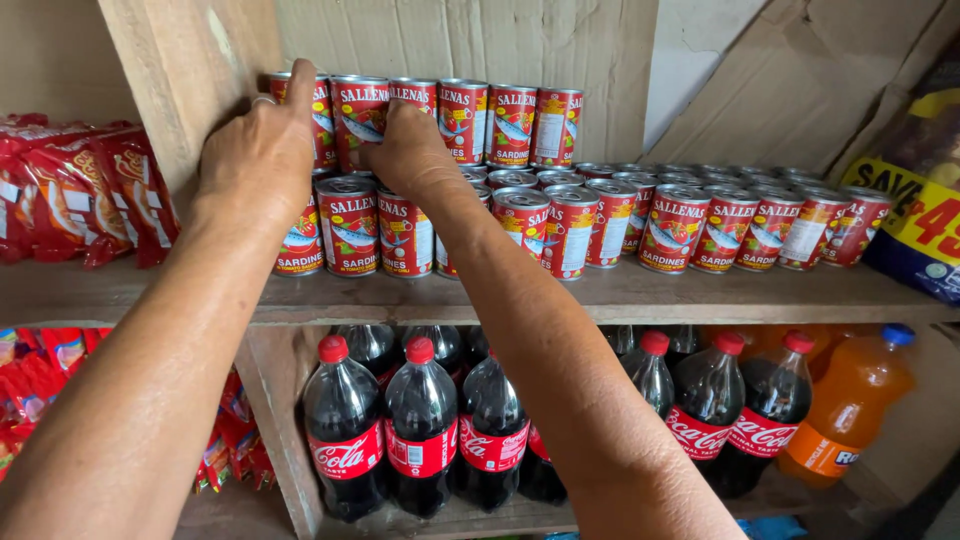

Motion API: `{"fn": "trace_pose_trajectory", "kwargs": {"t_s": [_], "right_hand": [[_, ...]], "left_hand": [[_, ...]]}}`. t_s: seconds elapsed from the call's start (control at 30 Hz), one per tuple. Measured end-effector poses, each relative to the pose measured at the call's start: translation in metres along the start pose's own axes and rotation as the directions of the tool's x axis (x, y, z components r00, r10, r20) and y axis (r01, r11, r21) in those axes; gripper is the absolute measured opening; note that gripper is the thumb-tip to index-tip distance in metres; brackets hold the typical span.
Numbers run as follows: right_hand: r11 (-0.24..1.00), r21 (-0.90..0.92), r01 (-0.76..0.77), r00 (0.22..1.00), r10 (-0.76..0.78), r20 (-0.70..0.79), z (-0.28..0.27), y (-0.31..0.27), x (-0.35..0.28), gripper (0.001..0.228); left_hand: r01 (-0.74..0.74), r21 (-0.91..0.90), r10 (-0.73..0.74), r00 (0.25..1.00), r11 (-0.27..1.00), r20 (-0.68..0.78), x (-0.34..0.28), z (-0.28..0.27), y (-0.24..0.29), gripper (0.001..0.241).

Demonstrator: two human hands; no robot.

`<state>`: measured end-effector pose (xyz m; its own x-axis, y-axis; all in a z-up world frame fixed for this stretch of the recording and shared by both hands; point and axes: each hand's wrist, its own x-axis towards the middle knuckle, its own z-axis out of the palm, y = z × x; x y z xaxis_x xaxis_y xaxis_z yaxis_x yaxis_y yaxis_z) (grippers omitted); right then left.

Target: The person stocks canned goods from a cardboard box onto a store shelf.

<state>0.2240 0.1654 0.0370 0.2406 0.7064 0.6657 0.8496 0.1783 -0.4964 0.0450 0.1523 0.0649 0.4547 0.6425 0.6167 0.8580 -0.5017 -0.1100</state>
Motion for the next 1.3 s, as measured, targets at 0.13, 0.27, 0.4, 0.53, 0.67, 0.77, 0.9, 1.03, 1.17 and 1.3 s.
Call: {"fn": "trace_pose_trajectory", "kwargs": {"t_s": [0.13, 0.27, 0.4, 0.53, 0.67, 0.77, 0.9, 1.03, 1.17, 1.3], "right_hand": [[0.998, -0.065, -0.019, 1.000, 0.019, 0.004, -0.008, -0.009, -0.003, 0.061], [0.996, -0.082, 0.018, 1.000, -0.017, 0.011, -0.003, -0.001, -0.004, 0.061], [0.995, -0.072, 0.068, 0.998, -0.067, 0.014, 0.003, 0.007, -0.001, 0.059], [0.997, -0.074, 0.008, 1.000, -0.007, 0.016, -0.004, -0.004, -0.006, 0.061], [0.997, -0.071, 0.032, 0.999, -0.031, 0.008, -0.001, 0.002, -0.003, 0.063], [0.995, -0.094, 0.033, 0.999, -0.031, 0.016, 0.001, 0.007, 0.000, 0.061], [0.997, -0.074, 0.033, 0.999, -0.034, -0.009, 0.007, 0.012, 0.000, 0.056], [0.999, -0.030, -0.016, 1.000, 0.016, -0.017, 0.004, 0.006, -0.002, 0.055], [0.999, 0.000, -0.049, 0.999, 0.049, 0.003, -0.013, -0.005, -0.008, 0.058], [0.933, 0.347, 0.096, 0.983, -0.035, -0.178, -0.021, 0.011, -0.007, 0.065]], "left_hand": [[0.018, -0.048, -0.017, 1.000, 0.999, 0.014, 0.008, 0.008, -0.001, 0.080], [0.016, -0.075, -0.020, 0.998, 0.997, -0.059, 0.012, 0.024, -0.005, 0.085], [0.001, -0.083, -0.011, 0.991, 0.997, -0.130, 0.004, 0.013, 0.003, 0.084], [0.001, -0.124, -0.019, 0.989, 0.992, -0.144, 0.006, 0.018, 0.001, 0.082], [0.005, -0.116, -0.019, 0.993, 0.993, -0.120, 0.008, 0.019, -0.001, 0.079], [-0.007, -0.115, -0.007, 0.992, 0.993, -0.126, 0.009, 0.025, -0.003, 0.078], [-0.033, -0.095, 0.018, 0.987, 0.995, -0.159, 0.008, 0.031, -0.005, 0.074], [-0.049, -0.097, 0.033, 0.987, 0.994, -0.155, 0.004, 0.023, -0.003, 0.077], [-0.112, -0.102, 0.080, 0.959, 0.989, -0.271, -0.031, -0.005, 0.009, 0.080], [-0.430, -0.192, 0.227, 0.744, 0.882, -0.628, -0.094, -0.004, 0.034, 0.052]]}}
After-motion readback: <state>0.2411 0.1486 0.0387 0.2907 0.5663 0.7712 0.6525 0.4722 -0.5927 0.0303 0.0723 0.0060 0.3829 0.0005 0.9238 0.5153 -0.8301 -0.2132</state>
